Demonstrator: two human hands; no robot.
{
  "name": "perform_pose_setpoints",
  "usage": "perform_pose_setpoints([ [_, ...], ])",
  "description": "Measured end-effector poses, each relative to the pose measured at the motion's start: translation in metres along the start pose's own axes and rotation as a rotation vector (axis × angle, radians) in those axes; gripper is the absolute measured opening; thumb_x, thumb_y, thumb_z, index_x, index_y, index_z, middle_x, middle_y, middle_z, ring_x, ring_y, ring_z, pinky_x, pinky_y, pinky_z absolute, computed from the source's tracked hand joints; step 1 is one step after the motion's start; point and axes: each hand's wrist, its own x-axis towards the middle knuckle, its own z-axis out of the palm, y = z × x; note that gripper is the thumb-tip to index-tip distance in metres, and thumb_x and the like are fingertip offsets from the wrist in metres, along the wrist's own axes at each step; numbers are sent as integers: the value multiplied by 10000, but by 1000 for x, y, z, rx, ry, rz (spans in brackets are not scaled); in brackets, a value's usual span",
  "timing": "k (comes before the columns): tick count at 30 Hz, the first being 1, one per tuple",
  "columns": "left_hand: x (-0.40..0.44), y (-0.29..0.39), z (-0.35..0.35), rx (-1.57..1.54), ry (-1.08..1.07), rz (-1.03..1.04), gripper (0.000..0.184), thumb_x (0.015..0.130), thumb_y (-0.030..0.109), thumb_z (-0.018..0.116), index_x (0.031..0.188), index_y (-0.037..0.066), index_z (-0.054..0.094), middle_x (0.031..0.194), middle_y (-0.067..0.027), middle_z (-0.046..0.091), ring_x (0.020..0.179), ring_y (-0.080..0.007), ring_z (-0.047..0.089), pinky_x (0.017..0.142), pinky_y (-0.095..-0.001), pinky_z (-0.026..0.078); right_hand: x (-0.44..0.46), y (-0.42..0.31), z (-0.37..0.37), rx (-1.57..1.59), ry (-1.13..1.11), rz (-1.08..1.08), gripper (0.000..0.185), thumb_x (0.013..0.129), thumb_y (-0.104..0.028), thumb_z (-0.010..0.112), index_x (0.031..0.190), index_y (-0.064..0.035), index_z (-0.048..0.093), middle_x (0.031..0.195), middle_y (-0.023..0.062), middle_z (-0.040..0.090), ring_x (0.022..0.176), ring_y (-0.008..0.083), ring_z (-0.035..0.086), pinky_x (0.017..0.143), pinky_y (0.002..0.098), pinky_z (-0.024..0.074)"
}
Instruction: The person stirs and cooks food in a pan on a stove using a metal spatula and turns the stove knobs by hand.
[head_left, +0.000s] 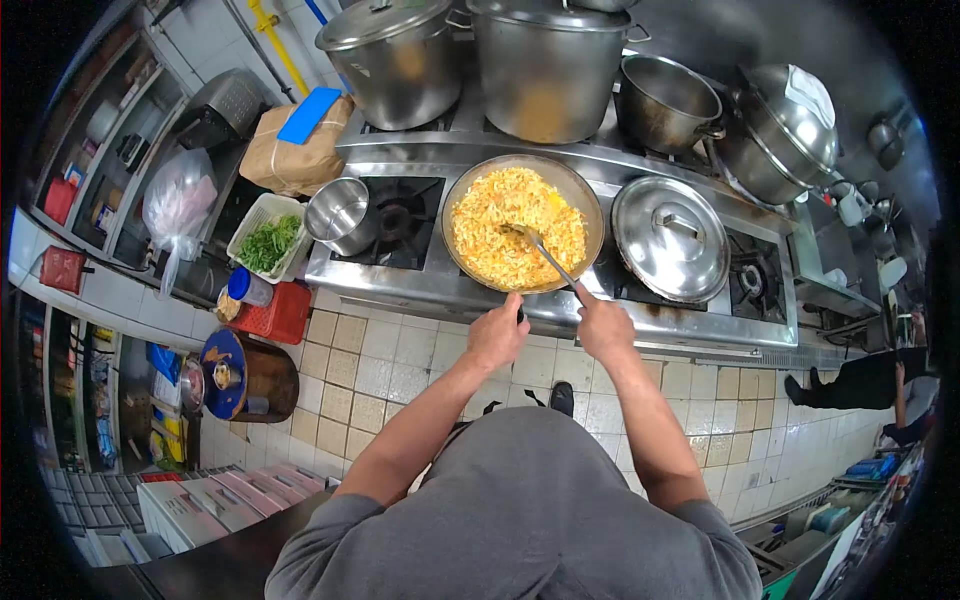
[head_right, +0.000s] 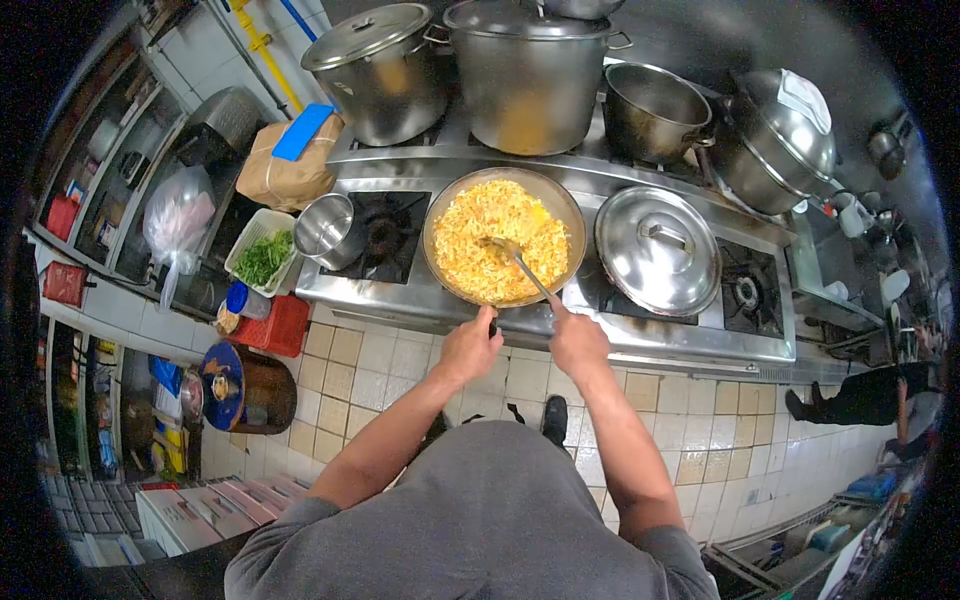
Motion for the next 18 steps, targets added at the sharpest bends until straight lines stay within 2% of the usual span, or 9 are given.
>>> perform_pose_setpoints([
  [4, 0, -2, -8, 15, -21, -34, 420, 991, 237, 674, 1331, 98, 470, 1005, -223, 762, 974, -459, 729, 836, -603, 541, -14, 14, 4, 57, 39, -2, 541, 999, -198, 640, 1534, -221, 563, 1069, 234, 766, 1013, 449, 735, 912, 561, 574],
  [6, -5, -9, -4, -14, 26, 10, 427, 992, 238, 673, 1345, 103, 474, 1045, -222, 763, 1003, -451, 728, 853, -598, 541, -30, 37, -2, 106, 51, -6, 531, 990, -211, 665, 1515, -197, 587, 1091, 239, 764, 1029, 454, 727, 913, 556, 568],
  [10, -6, -9, -9, -30, 10, -17, 422, 999, 237, 670, 1349, 102, 476, 1050, -220, 760, 1011, -450, 725, 856, -592, 541, -49, 75, -7, 231, 222, -11, 467, 957, -188, 716, 1418, -128, 672, 1128, 247, 755, 1051, 459, 716, 925, 542, 560],
  [11, -5, -8, -10, -35, -2, -28, 421, 1001, 236, 669, 1350, 102, 476, 1055, -222, 758, 1012, -451, 724, 859, -591, 541, -52, 77, -7, 279, 274, -12, 445, 945, -174, 731, 1384, -107, 697, 1133, 248, 754, 1056, 460, 715, 928, 538, 558],
  [18, -3, -8, -9, -28, -31, -39, 447, 1008, 243, 666, 1382, 99, 466, 1083, -235, 753, 1023, -451, 726, 872, -583, 543, -74, 58, -27, 293, 279, 44, 425, 938, -157, 739, 1357, -94, 712, 1140, 241, 758, 1052, 448, 722, 925, 526, 563],
])
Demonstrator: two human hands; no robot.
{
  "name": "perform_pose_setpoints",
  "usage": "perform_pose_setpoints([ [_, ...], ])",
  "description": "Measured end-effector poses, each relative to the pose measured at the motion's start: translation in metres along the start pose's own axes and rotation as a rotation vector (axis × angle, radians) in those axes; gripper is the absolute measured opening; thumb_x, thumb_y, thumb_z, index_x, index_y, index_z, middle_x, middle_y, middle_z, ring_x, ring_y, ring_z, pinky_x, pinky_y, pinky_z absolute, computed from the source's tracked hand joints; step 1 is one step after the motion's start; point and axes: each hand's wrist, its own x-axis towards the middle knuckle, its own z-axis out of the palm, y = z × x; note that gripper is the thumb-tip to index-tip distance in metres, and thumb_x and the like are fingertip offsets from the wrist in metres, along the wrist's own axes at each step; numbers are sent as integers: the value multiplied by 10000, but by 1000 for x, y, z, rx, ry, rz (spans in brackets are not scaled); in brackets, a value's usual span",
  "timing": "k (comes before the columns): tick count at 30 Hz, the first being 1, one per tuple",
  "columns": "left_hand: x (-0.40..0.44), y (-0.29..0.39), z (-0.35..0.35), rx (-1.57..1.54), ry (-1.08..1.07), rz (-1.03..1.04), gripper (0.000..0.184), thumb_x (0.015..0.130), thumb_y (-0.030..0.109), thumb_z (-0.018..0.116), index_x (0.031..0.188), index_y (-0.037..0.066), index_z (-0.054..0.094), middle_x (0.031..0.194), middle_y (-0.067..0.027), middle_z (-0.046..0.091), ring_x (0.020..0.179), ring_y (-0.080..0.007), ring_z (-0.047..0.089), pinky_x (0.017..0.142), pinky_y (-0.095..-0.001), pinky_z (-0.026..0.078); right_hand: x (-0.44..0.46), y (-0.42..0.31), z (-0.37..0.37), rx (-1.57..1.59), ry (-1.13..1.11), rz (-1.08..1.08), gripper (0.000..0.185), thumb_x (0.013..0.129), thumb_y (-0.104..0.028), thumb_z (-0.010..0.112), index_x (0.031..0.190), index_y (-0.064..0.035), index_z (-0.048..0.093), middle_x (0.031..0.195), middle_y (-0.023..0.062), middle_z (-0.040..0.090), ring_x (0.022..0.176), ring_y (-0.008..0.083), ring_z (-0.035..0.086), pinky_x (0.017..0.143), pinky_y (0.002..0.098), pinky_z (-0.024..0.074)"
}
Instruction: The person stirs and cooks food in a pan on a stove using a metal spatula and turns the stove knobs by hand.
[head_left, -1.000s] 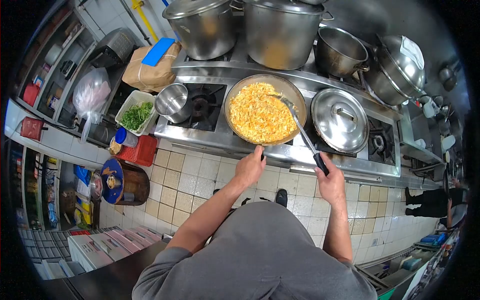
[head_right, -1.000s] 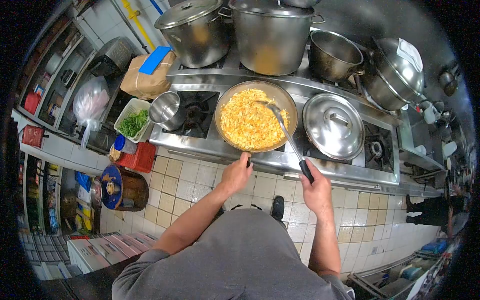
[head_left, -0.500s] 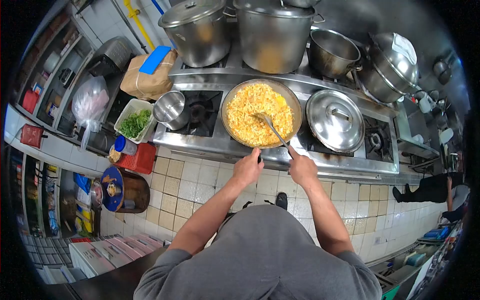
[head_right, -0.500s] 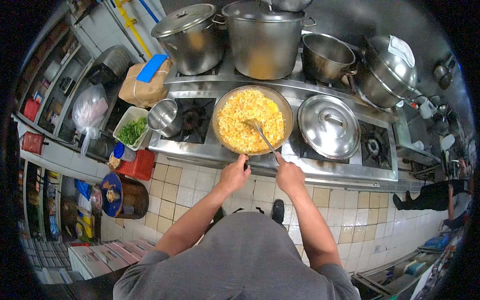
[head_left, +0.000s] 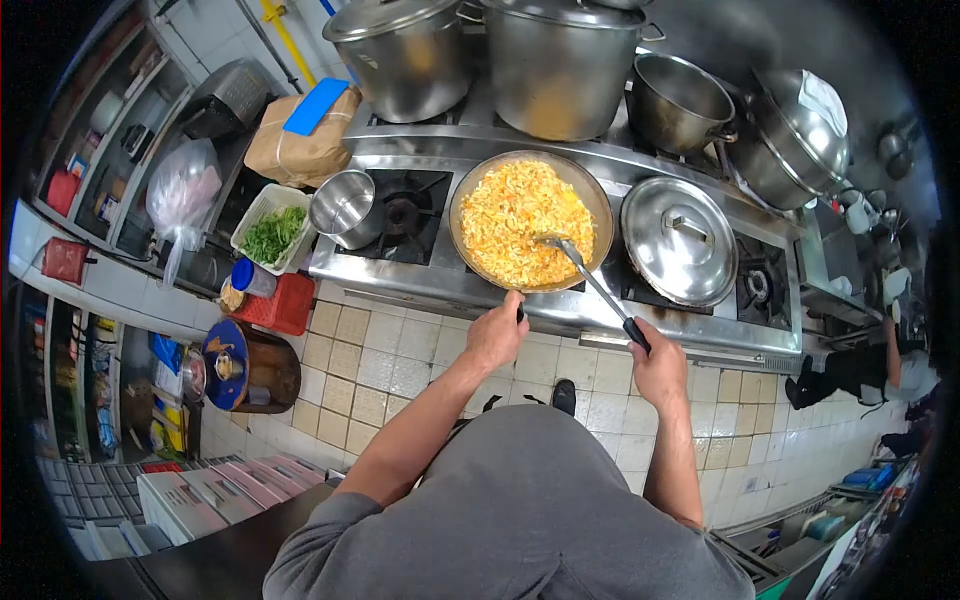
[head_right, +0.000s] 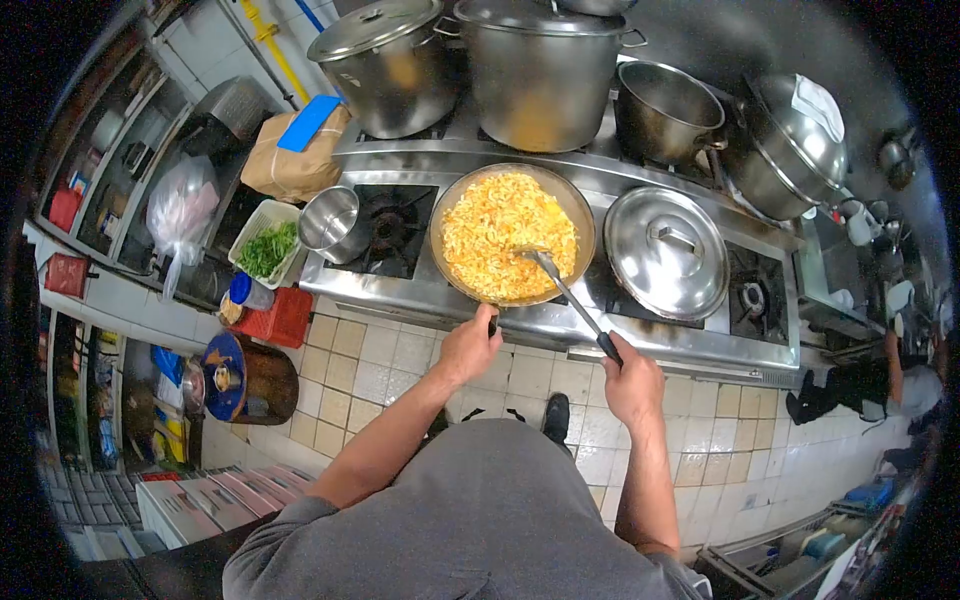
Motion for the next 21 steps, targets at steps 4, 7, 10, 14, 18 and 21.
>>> perform_pose_setpoints([
  [4, 1, -3, 4, 20, 32, 33, 416, 1027, 261, 652, 1352, 94, 453, 1032, -229, 744, 973, -451, 725, 820, -581, 537, -4, -5, -6, 0, -28, -36, 429, 942, -173, 735, 1363, -96, 701, 1162, 228, 755, 1069, 434, 718, 927, 523, 561],
  [7, 0, 0, 1, 17, 30, 28, 413, 1029, 257, 646, 1353, 91, 450, 1037, -235, 744, 980, -455, 723, 822, -584, 537, -4, -2, 0, -22, -74, -30, 452, 945, -169, 728, 1389, -103, 679, 1177, 221, 746, 1083, 430, 710, 934, 524, 559],
  [10, 0, 1, -1, 5, 8, 2, 457, 1004, 239, 662, 1393, 106, 463, 1076, -247, 753, 1009, -462, 724, 867, -593, 543, -4, 3, 12, -36, -84, -61, 465, 949, -161, 716, 1408, -105, 664, 1177, 224, 735, 1084, 433, 706, 937, 528, 559],
  [14, 0, -2, 2, 11, 34, 22, 447, 1004, 246, 661, 1381, 106, 465, 1069, -249, 753, 1007, -463, 726, 864, -597, 544, -8, -5, 12, -47, -131, -52, 457, 948, -151, 711, 1399, -94, 666, 1152, 240, 732, 1076, 442, 708, 935, 535, 560],
  [18, 3, -3, 3, 0, 13, 14, 449, 1002, 249, 667, 1378, 109, 466, 1066, -244, 756, 1011, -458, 729, 866, -592, 548, -10, -1, 15, -43, -141, -48, 462, 944, -155, 719, 1398, -86, 664, 1143, 251, 731, 1077, 447, 708, 935, 536, 561],
  [21, 1, -1, 1, 12, 15, 6, 450, 1002, 248, 668, 1380, 107, 469, 1064, -240, 757, 1012, -453, 732, 867, -586, 551, -10, 0, 16, -36, -120, -64, 464, 942, -158, 725, 1395, -79, 663, 1139, 260, 730, 1077, 450, 709, 933, 537, 563],
])
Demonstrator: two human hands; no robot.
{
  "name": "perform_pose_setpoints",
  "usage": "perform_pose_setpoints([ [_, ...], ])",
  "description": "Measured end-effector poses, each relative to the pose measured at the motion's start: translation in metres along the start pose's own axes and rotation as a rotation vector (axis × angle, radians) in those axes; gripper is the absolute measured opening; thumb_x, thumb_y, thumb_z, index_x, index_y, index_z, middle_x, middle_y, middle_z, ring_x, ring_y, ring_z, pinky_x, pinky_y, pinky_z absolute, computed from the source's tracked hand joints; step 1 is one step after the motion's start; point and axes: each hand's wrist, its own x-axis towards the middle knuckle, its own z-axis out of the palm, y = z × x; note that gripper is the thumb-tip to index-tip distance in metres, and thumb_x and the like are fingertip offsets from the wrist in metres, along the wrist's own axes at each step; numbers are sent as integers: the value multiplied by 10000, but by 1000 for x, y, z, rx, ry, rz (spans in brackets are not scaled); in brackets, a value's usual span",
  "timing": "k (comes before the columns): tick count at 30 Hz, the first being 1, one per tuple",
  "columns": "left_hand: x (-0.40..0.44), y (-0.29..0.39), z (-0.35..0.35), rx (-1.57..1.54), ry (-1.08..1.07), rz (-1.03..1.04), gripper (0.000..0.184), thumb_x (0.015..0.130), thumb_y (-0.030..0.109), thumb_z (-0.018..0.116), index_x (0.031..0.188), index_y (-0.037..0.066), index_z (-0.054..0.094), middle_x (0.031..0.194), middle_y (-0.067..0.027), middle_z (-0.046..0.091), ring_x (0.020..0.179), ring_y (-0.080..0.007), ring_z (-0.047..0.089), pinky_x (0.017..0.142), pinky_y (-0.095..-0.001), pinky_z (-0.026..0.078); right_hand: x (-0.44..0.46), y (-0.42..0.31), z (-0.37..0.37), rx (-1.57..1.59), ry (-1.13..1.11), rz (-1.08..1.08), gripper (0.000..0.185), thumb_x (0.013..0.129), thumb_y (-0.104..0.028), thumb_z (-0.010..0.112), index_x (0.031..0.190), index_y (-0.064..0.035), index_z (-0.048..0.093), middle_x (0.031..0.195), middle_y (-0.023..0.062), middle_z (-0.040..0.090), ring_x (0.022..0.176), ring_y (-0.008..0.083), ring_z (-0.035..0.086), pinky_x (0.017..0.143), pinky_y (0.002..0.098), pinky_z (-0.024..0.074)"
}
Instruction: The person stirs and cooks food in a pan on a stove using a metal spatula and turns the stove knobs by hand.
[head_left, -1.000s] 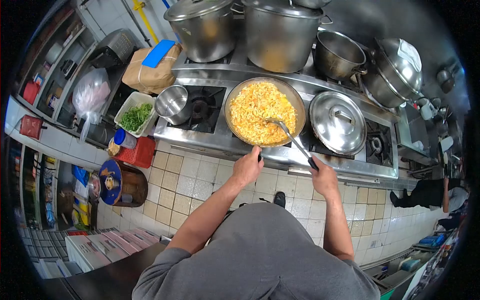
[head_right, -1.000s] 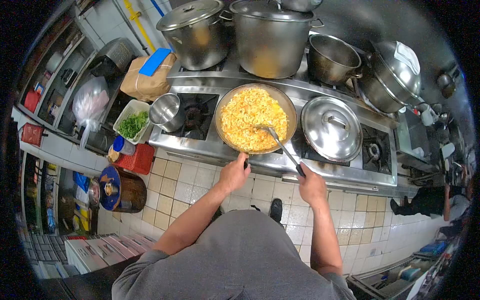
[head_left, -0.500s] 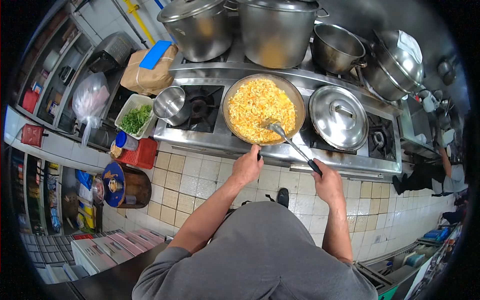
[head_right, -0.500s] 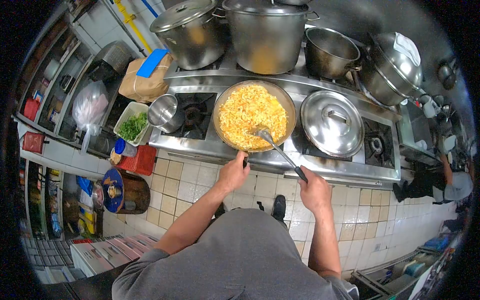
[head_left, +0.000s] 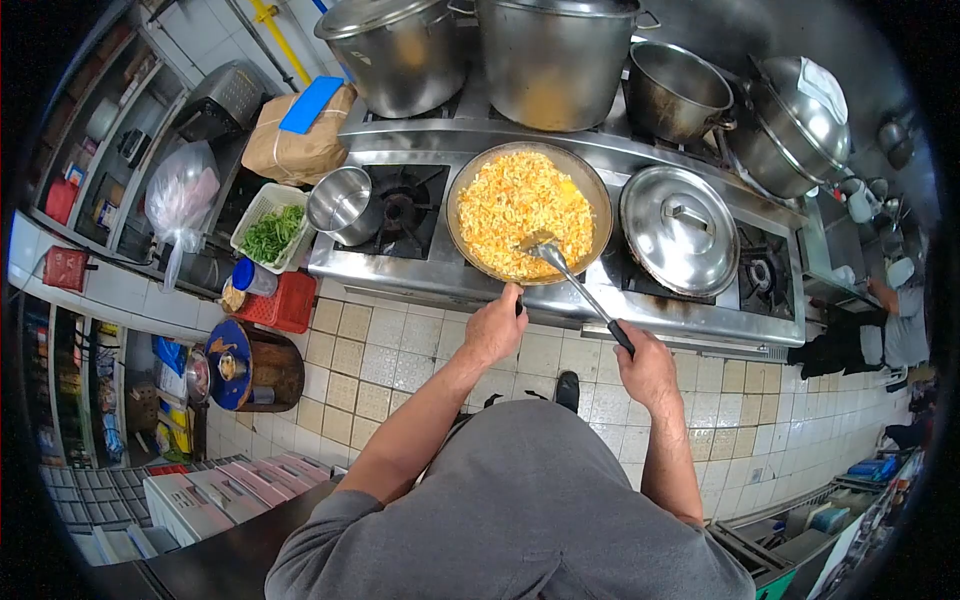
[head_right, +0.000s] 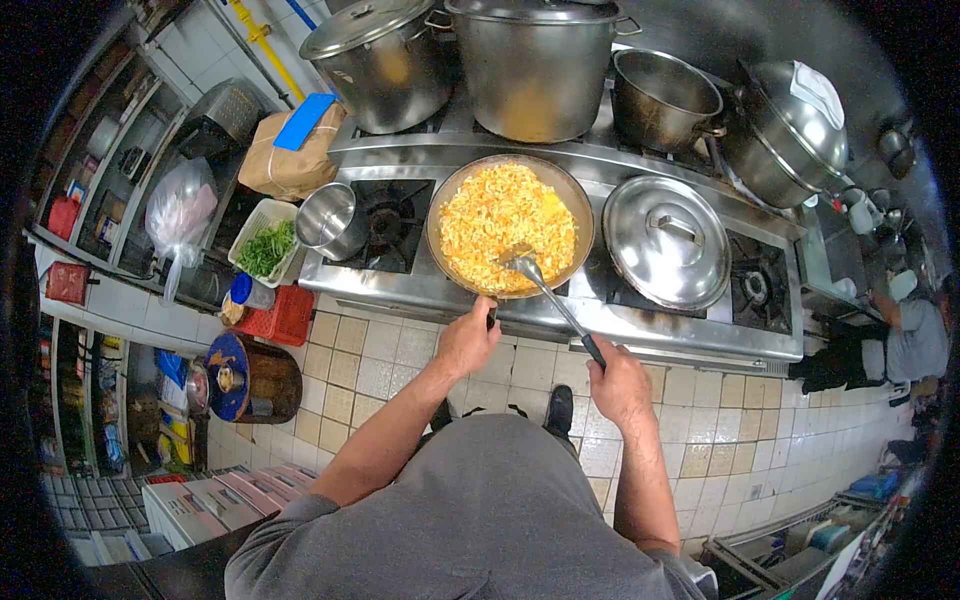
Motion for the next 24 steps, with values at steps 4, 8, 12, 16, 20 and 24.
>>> perform_pose_setpoints([
  [4, -2, 4, -3, -2, 6, 0, 443, 1006, 247, 666, 1378, 107, 472, 1067, -238, 757, 1011, -452, 732, 868, -583, 552, 0, -1, -1, -2, -7, -8, 467, 941, -165, 731, 1395, -83, 661, 1145, 259, 732, 1073, 451, 712, 933, 539, 566],
  [8, -1, 3, -3, -2, -5, -8, 433, 1011, 246, 660, 1376, 109, 474, 1064, -232, 757, 1003, -449, 732, 863, -576, 551, 0, -2, 0, 18, -12, -7, 474, 943, -177, 734, 1403, -94, 659, 1153, 260, 735, 1080, 449, 714, 940, 537, 567],
  [12, -1, 3, -4, 8, -18, -10, 429, 1013, 248, 660, 1373, 107, 474, 1057, -232, 755, 998, -446, 732, 853, -575, 549, 0, -2, 0, 9, -22, 5, 475, 945, -185, 733, 1405, -94, 658, 1167, 264, 734, 1090, 450, 712, 948, 538, 566],
  [16, -2, 6, -5, 5, -21, -13, 430, 1011, 248, 662, 1364, 99, 469, 1055, -236, 754, 995, -448, 732, 851, -577, 549, -1, -1, 1, -3, -15, -8, 481, 945, -197, 733, 1409, -95, 656, 1168, 268, 734, 1102, 451, 708, 956, 540, 564],
  [20, -3, 6, -6, 12, -11, -1, 427, 1013, 244, 660, 1355, 88, 460, 1059, -239, 753, 999, -451, 731, 852, -578, 549, 0, -1, 1, -5, -45, 6, 492, 944, -204, 735, 1415, -87, 652, 1156, 259, 738, 1098, 446, 709, 941, 538, 564],
  [24, -2, 6, -6, 19, -32, -13, 432, 1015, 240, 656, 1368, 87, 457, 1070, -243, 751, 1015, -448, 729, 865, -578, 546, 0, -1, 2, -6, -55, 3, 496, 943, -204, 736, 1415, -78, 649, 1133, 244, 745, 1078, 439, 716, 924, 540, 564],
])
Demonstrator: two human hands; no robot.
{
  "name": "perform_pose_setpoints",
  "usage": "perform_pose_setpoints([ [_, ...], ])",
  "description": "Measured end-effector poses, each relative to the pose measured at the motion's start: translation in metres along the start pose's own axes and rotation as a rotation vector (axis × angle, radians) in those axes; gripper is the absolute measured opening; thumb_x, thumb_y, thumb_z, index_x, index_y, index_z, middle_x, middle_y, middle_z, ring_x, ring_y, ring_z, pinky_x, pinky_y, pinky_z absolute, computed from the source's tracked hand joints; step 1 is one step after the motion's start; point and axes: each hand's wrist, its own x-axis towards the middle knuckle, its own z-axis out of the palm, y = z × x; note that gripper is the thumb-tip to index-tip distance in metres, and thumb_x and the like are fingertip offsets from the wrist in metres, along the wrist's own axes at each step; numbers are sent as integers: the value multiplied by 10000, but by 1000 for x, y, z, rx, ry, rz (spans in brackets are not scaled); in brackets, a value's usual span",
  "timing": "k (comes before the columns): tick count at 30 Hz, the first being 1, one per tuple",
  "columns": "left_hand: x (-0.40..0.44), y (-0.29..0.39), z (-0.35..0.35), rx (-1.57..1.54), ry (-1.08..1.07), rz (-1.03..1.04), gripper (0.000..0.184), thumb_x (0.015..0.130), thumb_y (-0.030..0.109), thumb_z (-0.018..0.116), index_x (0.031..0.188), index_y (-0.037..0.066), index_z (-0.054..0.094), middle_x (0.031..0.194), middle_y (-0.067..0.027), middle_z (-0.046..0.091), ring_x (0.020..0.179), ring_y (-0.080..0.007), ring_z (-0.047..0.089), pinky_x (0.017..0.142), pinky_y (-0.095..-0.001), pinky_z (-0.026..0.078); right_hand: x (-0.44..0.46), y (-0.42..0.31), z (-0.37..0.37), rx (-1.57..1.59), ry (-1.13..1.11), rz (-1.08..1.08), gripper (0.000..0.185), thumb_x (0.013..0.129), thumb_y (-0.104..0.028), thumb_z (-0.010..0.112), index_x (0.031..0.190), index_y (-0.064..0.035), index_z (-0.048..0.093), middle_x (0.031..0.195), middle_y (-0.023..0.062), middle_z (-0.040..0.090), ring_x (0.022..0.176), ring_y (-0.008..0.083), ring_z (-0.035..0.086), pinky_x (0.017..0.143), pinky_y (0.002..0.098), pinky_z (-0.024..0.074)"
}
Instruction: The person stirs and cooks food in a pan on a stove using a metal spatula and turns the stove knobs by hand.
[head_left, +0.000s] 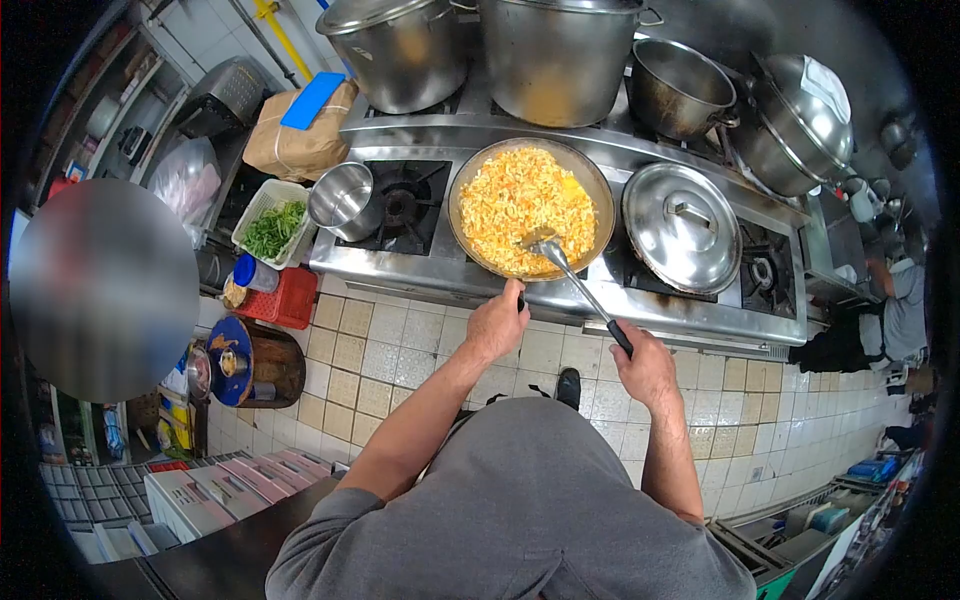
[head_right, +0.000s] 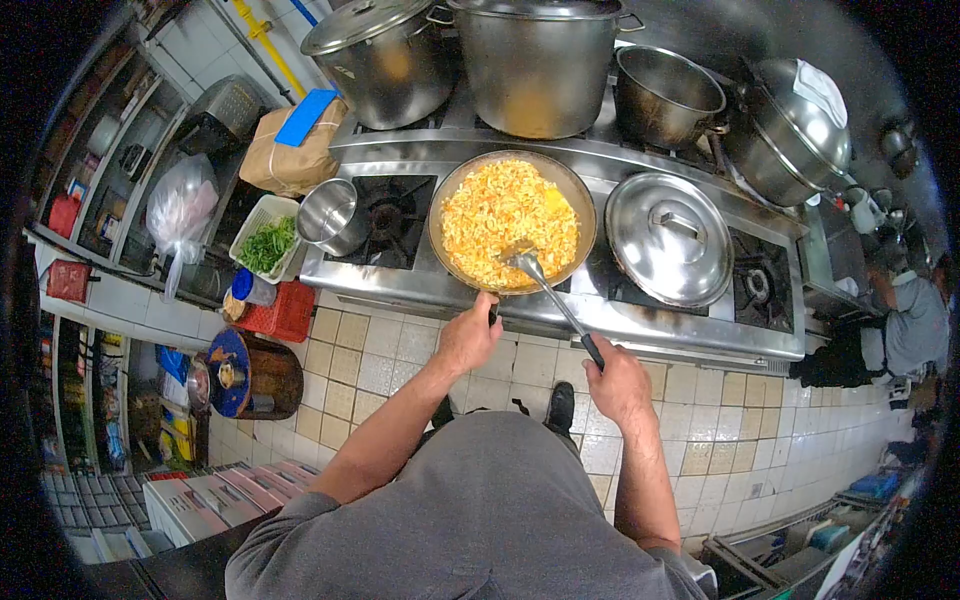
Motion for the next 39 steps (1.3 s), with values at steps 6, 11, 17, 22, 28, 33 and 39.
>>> perform_pose_setpoints([
  [6, -1, 1, 0, -9, 4, 2, 457, 1014, 233, 655, 1399, 89, 456, 1072, -245, 751, 1029, -448, 725, 882, -568, 543, -4, -5, -4, -2, -3, 7, 504, 943, -205, 737, 1421, -75, 643, 1094, 239, 751, 1038, 436, 727, 905, 535, 570],
  [11, -1, 2, -1, -5, -4, -3, 460, 1007, 229, 661, 1395, 89, 458, 1075, -240, 751, 1028, -445, 724, 879, -568, 543, -4, -7, -6, -3, -17, 22, 461, 938, -192, 750, 1377, -74, 672, 1132, 228, 753, 1077, 435, 715, 928, 512, 568],
  [17, 0, -4, 5, -10, 50, 22, 440, 1005, 234, 658, 1380, 98, 473, 1056, -238, 750, 1009, -446, 725, 866, -576, 541, -3, -5, -5, 11, -16, 7, 466, 943, -207, 742, 1386, -81, 667, 1120, 230, 754, 1059, 448, 713, 934, 518, 570],
  [22, 4, -16, 20, -25, 176, 109, 411, 1008, 258, 659, 1366, 148, 489, 988, -248, 742, 944, -470, 720, 804, -584, 535, -3, 13, 9, -27, -82, 10, 518, 986, -266, 669, 1485, -150, 590, 1202, 243, 734, 1106, 442, 705, 956, 558, 559],
  [28, 5, -18, 21, 45, 146, 130, 407, 1015, 253, 656, 1362, 127, 484, 988, -279, 747, 921, -520, 712, 788, -618, 531, -28, -16, 8, -51, -65, 52, 590, 968, -196, 613, 1552, -233, 542, 1247, 208, 718, 1145, 385, 704, 943, 539, 571],
  [33, 4, -22, -6, 136, 54, 316, 396, 1038, 239, 613, 1349, 38, 472, 1075, -312, 728, 1015, -519, 695, 858, -613, 520, -35, -59, 68, -62, 87, 118, 598, 962, -177, 619, 1554, -219, 546, 1192, 213, 735, 1102, 360, 729, 899, 535, 588],
  [39, 3, -37, -23, 182, -24, 363, 397, 1050, 233, 594, 1352, 15, 457, 1103, -316, 725, 1037, -516, 692, 874, -605, 522, -74, -111, 89, 47, 169, 287, 599, 956, -160, 654, 1540, -117, 528, 1067, 185, 769, 1023, 385, 748, 846, 534, 593],
])
